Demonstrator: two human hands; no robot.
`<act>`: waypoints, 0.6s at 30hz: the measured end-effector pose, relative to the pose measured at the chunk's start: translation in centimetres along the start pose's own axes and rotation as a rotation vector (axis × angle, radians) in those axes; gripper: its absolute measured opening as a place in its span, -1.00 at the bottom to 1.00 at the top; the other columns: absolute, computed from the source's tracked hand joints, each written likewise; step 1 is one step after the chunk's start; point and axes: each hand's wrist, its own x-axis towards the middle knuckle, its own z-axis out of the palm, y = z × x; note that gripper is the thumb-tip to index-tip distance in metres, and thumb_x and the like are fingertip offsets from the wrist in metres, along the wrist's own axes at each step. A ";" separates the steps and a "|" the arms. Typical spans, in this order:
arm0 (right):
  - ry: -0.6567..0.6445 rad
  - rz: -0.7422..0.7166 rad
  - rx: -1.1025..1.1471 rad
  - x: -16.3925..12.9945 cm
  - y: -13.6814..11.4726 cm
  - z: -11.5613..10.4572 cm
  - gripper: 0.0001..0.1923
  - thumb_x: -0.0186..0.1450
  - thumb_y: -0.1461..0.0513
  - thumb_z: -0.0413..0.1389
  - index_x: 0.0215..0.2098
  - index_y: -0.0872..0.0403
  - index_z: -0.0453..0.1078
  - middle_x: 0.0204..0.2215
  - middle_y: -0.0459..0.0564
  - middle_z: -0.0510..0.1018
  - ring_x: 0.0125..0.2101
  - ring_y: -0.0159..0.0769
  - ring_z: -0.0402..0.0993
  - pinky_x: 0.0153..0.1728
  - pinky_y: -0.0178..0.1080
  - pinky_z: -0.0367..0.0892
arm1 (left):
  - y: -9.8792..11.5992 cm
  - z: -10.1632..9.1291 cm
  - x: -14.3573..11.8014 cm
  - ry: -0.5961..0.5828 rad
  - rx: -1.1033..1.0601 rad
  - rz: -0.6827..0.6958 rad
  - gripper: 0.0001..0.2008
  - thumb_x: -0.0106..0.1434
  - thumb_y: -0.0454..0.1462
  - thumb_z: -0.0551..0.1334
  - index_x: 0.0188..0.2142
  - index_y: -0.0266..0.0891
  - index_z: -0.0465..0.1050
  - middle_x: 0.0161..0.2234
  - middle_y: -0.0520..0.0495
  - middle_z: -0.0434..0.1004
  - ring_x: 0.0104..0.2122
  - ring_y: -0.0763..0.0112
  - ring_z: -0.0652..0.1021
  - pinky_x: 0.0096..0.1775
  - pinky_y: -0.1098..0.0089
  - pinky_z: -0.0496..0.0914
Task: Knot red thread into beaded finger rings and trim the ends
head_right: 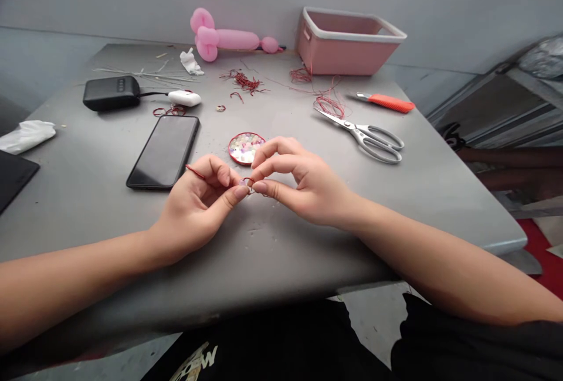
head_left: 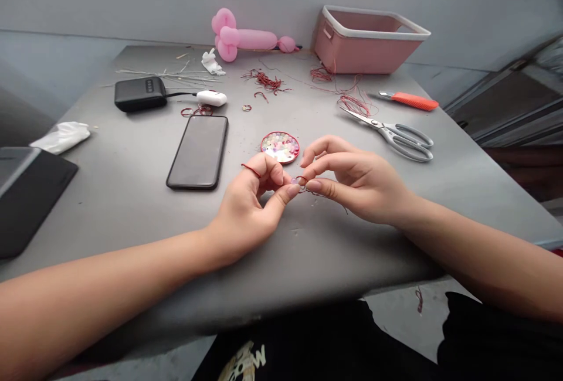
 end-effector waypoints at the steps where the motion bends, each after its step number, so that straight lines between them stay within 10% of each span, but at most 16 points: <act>1: 0.034 -0.059 -0.101 -0.1 -0.1 0.0 -0.97 0.30 0.22 0.18 -0.32 -0.02 0.47 -0.23 0.00 0.45 -0.12 -0.22 0.38 -0.01 -0.05 0.30 | 0.0 0.0 0.0 -0.006 0.012 -0.007 -0.79 0.27 -0.33 0.26 -0.37 -0.18 0.19 -0.40 0.06 0.31 -0.37 0.50 0.42 -0.24 0.42 0.35; 8: 0.106 -0.292 -0.518 -0.5 -0.7 0.4 -0.95 0.22 0.27 0.17 -0.40 -0.01 0.42 -0.29 0.02 0.52 -0.09 -0.09 0.37 -0.04 0.03 0.26 | 0.4 0.0 -0.3 -0.088 0.120 -0.016 -0.82 0.26 -0.32 0.24 -0.35 -0.18 0.20 -0.40 0.04 0.32 -0.38 0.46 0.42 -0.29 0.39 0.34; 18: -0.247 0.412 0.445 0.0 -0.8 -0.4 -0.75 0.32 0.07 0.14 -0.38 0.08 0.40 -0.29 -0.02 0.35 -0.26 -0.33 0.30 -0.19 -0.23 0.29 | 0.2 0.0 -0.3 -0.049 0.148 0.079 -0.84 0.25 -0.38 0.23 -0.34 -0.16 0.23 -0.39 0.04 0.33 -0.34 0.43 0.44 -0.22 0.37 0.37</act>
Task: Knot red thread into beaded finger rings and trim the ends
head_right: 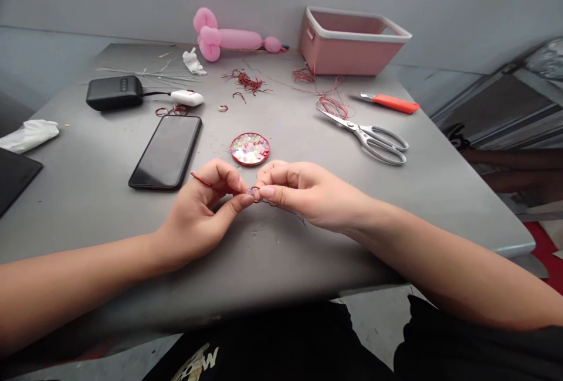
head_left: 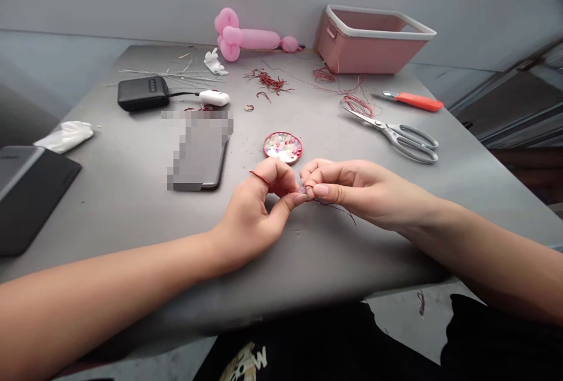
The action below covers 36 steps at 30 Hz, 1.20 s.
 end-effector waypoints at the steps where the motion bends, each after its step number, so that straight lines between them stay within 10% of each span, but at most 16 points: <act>1: -0.018 0.030 0.055 0.1 0.2 0.0 -0.74 0.32 0.06 0.14 -0.38 0.08 0.38 -0.31 -0.03 0.35 -0.26 -0.32 0.29 -0.19 -0.23 0.28 | 0.1 0.0 0.0 -0.004 0.014 0.000 -0.84 0.26 -0.39 0.21 -0.34 -0.16 0.22 -0.39 0.04 0.34 -0.34 0.42 0.44 -0.21 0.36 0.38; 15: 0.196 -0.117 -0.244 -0.3 -0.6 0.2 -0.95 0.19 0.22 0.22 -0.42 0.03 0.48 -0.30 -0.05 0.51 -0.25 -0.29 0.45 -0.13 -0.17 0.32 | 0.2 0.0 0.0 0.000 0.019 -0.038 -0.85 0.24 -0.33 0.24 -0.35 -0.18 0.24 -0.40 0.03 0.35 -0.36 0.43 0.45 -0.27 0.37 0.36; 30: 0.488 -0.624 -1.183 -0.5 1.0 1.0 -0.92 0.29 0.22 0.14 -0.30 -0.09 0.49 -0.24 -0.12 0.65 -0.15 -0.12 0.50 -0.13 0.02 0.12 | -0.1 -0.1 0.0 -0.027 0.074 -0.077 -0.84 0.26 -0.32 0.22 -0.37 -0.17 0.21 -0.42 0.05 0.30 -0.40 0.45 0.39 -0.32 0.38 0.33; 36: 0.466 -0.641 -1.115 -0.3 1.1 1.2 -0.90 0.31 0.25 0.11 -0.35 -0.04 0.45 -0.31 -0.10 0.65 -0.16 -0.14 0.50 -0.13 0.00 0.12 | -0.1 -0.1 -0.1 -0.064 0.088 -0.056 -0.82 0.27 -0.33 0.21 -0.37 -0.16 0.17 -0.42 0.05 0.30 -0.41 0.45 0.38 -0.31 0.37 0.33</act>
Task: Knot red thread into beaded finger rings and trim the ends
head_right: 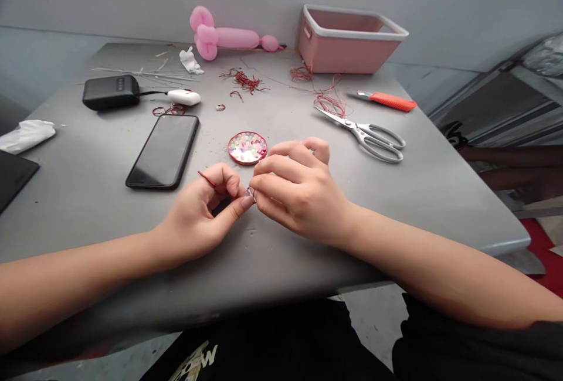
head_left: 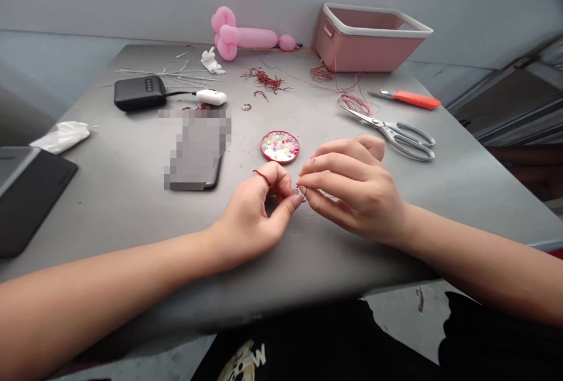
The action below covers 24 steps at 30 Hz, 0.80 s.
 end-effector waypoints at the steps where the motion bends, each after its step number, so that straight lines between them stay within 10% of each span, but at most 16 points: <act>1: -0.026 0.047 0.072 0.1 -0.1 0.0 -0.88 0.32 0.27 0.10 -0.38 -0.01 0.43 -0.33 -0.08 0.64 -0.17 -0.15 0.50 -0.12 -0.01 0.13 | 0.0 0.0 -0.1 -0.013 0.014 0.007 -0.81 0.27 -0.34 0.20 -0.38 -0.16 0.16 -0.43 0.06 0.29 -0.42 0.45 0.37 -0.31 0.37 0.33; 12: -0.300 0.854 1.045 0.9 -0.1 -0.3 -0.77 0.26 0.10 0.16 -0.41 0.09 0.49 -0.39 -0.05 0.53 -0.33 -0.32 0.39 -0.21 -0.22 0.25 | 0.2 -0.1 0.0 -0.012 -0.046 0.027 -0.78 0.26 -0.36 0.18 -0.40 -0.14 0.10 -0.42 0.03 0.32 -0.41 0.42 0.39 -0.30 0.31 0.32; 24: -0.201 0.940 1.221 1.2 0.3 -0.3 -0.80 0.18 0.19 0.18 -0.56 0.06 0.56 -0.48 -0.04 0.58 -0.32 -0.29 0.44 -0.11 -0.17 0.24 | 0.1 0.2 -0.2 0.042 -0.176 0.057 -0.82 0.25 -0.41 0.21 -0.32 -0.18 0.18 -0.38 0.05 0.31 -0.35 0.48 0.44 -0.24 0.40 0.37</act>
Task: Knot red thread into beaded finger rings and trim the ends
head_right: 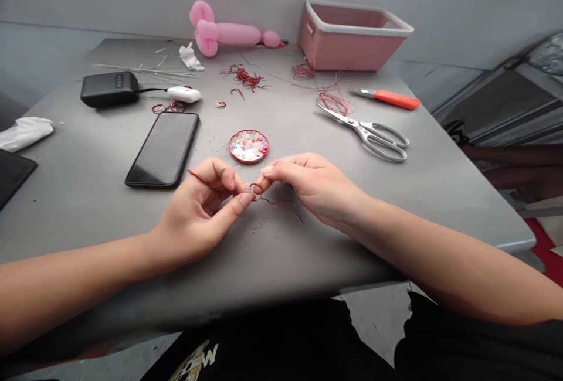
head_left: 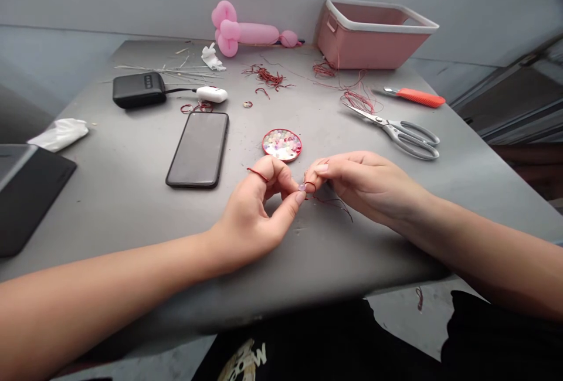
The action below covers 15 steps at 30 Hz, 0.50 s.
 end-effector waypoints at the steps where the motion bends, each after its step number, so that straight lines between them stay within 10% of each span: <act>1: -0.009 0.006 0.002 0.1 0.0 -0.1 -0.79 0.19 0.19 0.18 -0.56 0.06 0.56 -0.48 -0.04 0.58 -0.32 -0.29 0.44 -0.11 -0.16 0.25 | 0.0 0.0 0.0 -0.010 -0.005 -0.015 -0.84 0.25 -0.41 0.21 -0.27 -0.20 0.22 -0.37 0.05 0.33 -0.33 0.49 0.46 -0.22 0.41 0.38; 15: 0.018 -0.006 0.049 0.0 -0.5 -0.4 -0.84 0.04 0.22 0.34 -0.61 0.06 0.48 -0.33 -0.07 0.42 -0.25 -0.33 0.32 -0.13 -0.23 0.24 | -0.1 -0.3 0.4 -0.042 0.052 -0.145 -0.89 0.27 -0.34 0.22 -0.20 -0.28 0.43 -0.25 -0.08 0.56 -0.23 0.41 0.57 -0.10 0.37 0.46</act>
